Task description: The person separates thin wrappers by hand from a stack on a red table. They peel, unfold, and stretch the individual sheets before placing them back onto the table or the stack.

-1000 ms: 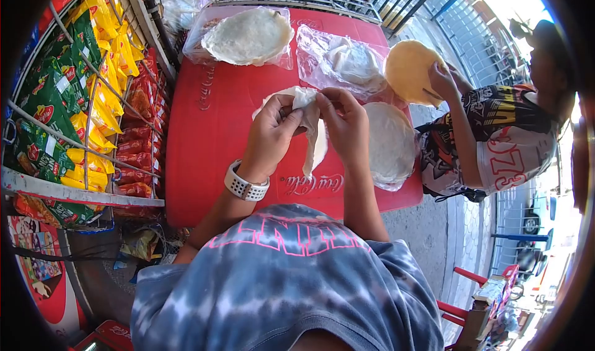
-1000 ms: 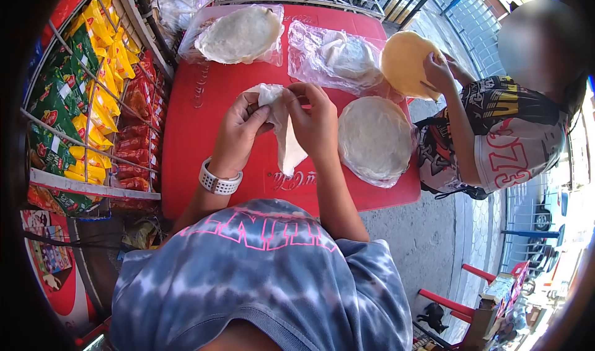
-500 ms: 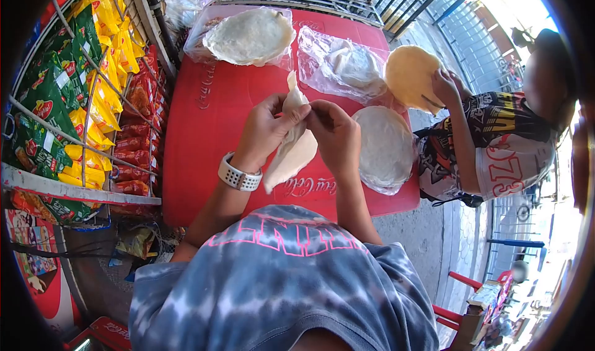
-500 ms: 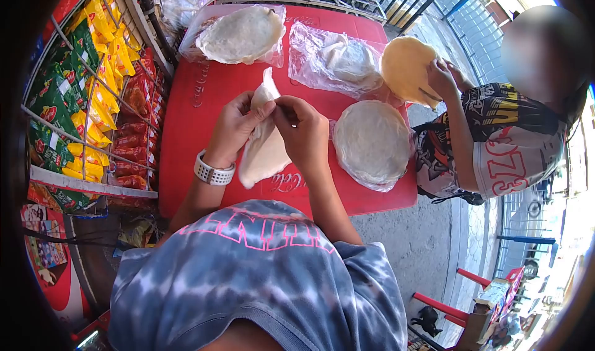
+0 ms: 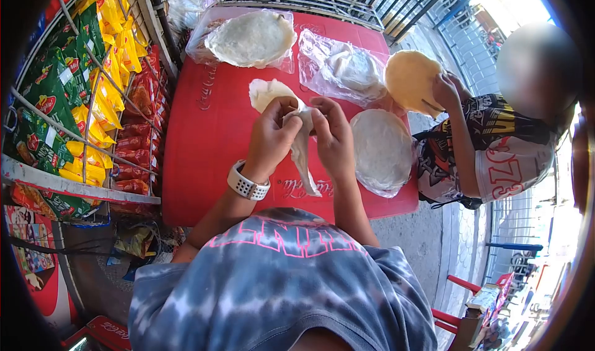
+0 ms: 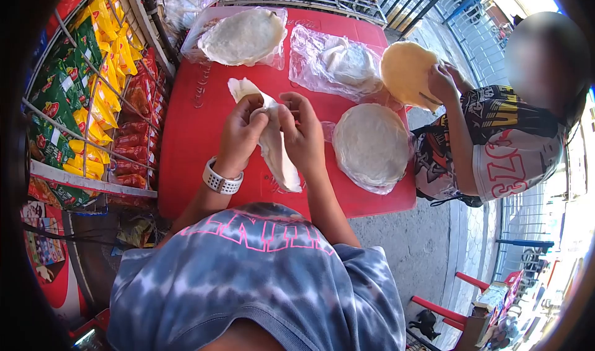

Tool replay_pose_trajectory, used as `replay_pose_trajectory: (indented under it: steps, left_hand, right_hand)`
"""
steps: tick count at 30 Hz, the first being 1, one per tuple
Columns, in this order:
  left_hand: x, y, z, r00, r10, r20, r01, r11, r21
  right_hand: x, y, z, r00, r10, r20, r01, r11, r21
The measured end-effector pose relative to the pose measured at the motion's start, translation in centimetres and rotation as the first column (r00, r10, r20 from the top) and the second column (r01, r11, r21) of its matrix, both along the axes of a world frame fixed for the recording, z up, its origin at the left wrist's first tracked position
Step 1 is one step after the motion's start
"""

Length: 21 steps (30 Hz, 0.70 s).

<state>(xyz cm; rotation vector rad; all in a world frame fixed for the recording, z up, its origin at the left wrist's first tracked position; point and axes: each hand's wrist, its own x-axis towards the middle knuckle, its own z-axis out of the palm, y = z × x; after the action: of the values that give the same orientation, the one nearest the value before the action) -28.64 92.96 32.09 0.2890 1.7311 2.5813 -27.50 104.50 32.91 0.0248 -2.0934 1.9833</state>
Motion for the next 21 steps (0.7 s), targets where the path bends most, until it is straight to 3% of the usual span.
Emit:
replay_pose_trajectory:
  steps: [2,3,6,10,14,17,19,20,21]
  left_hand:
    - [0.3,0.1,0.1,0.999,-0.008,-0.042,0.006,1.000,-0.029]
    - [0.5,0.0,0.2,0.998,-0.012,-0.062,0.010,0.999,-0.045]
    - [0.6,-0.3,0.3,0.998,-0.041,-0.052,0.035,0.993,-0.110]
    - [0.3,-1.2,0.3,0.992,-0.111,-0.060,0.099,0.980,-0.174]
    - [0.3,-1.4,0.0,0.992,-0.053,-0.116,0.030,0.981,-0.190]
    - [0.2,-1.4,-0.5,0.992,0.024,-0.125,-0.050,0.978,-0.205]
    - [0.3,-1.7,-0.6,0.998,-0.001,-0.060,-0.013,0.972,-0.233]
    - [0.4,-1.8,-0.6,1.000,-0.014,-0.028,0.006,0.969,-0.247]
    - [0.3,-1.8,-0.9,0.999,-0.044,-0.030,0.036,0.975,-0.221]
  right_hand:
    - [0.3,-0.2,0.6,0.999,0.051,-0.003,-0.051,0.998,0.049]
    - [0.4,0.0,0.6,0.994,0.084,-0.071,-0.065,0.969,0.238]
    - [-0.4,1.3,0.4,0.951,0.304,-0.059,-0.301,0.952,0.052]
    - [0.0,2.0,1.7,0.951,0.291,0.103,-0.287,0.957,-0.047]
    - [-0.2,3.0,1.2,0.998,0.038,0.043,-0.049,0.956,0.288]
    - [-0.6,3.1,-0.6,0.958,-0.164,-0.236,0.241,0.905,0.350]
    - [-0.5,2.3,-0.3,0.970,-0.218,-0.105,0.210,0.975,-0.076]
    - [-0.4,2.0,-0.1,0.975,-0.220,-0.034,0.201,0.935,-0.291]
    - [-0.5,1.9,-0.1,0.993,-0.111,-0.039,0.097,0.961,-0.258]
